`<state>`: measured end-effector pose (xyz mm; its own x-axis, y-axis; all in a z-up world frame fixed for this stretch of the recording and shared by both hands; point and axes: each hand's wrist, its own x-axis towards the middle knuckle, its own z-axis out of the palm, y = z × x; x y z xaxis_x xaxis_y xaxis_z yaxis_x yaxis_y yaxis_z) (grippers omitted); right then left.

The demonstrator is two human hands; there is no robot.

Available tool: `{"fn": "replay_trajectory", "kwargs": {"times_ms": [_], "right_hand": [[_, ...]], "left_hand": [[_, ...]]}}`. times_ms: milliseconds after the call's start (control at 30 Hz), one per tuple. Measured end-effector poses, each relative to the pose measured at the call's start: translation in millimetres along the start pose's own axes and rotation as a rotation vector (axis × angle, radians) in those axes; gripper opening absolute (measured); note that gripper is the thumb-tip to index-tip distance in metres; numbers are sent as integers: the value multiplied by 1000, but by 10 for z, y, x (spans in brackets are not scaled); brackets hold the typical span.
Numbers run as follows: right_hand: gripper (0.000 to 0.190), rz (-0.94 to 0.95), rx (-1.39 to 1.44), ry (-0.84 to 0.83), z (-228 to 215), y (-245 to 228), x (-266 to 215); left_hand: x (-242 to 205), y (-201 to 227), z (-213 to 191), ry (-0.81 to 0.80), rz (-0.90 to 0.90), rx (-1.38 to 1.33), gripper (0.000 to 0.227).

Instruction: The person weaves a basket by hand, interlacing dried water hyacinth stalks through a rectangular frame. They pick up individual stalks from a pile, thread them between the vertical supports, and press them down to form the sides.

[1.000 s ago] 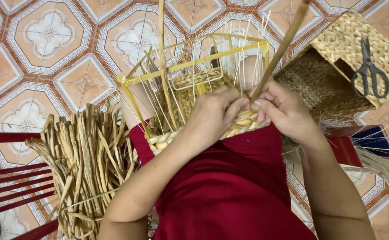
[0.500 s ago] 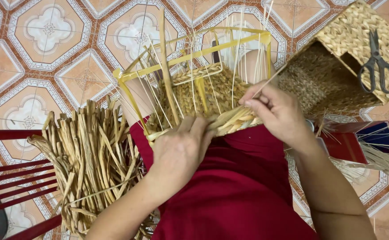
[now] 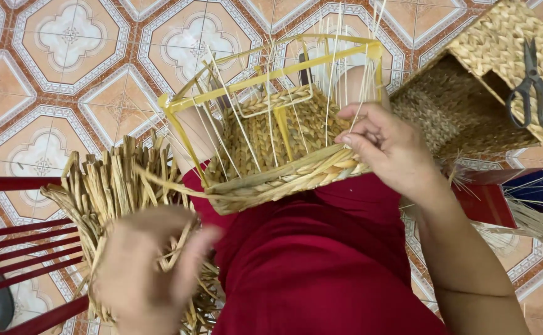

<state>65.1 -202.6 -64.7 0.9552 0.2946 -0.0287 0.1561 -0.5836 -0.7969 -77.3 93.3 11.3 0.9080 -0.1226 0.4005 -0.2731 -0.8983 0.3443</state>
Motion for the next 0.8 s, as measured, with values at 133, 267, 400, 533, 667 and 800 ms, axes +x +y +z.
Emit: {"fn": "replay_trajectory", "kwargs": {"times_ms": [133,267,400,533,667,800], "right_hand": [[14,-74,220,179,-100,191,-66],[10,-215,214,205,-112,240,-216],[28,-428,-68,18,-92,-48,-195],[28,-502,-168,25,-11,-140,-165],[15,-353,-181,-22,120,71,-57],[13,-422,-115,72,170,78,-62]], "left_hand": [[252,298,482,-153,212,-420,45],[413,338,934,-135,225,-360,48],[457,220,986,-269,198,-164,15],[610,152,503,-241,328,-105,23],[769,296,168,-77,411,-63,17],[724,384,465,15,312,-251,22]]}}
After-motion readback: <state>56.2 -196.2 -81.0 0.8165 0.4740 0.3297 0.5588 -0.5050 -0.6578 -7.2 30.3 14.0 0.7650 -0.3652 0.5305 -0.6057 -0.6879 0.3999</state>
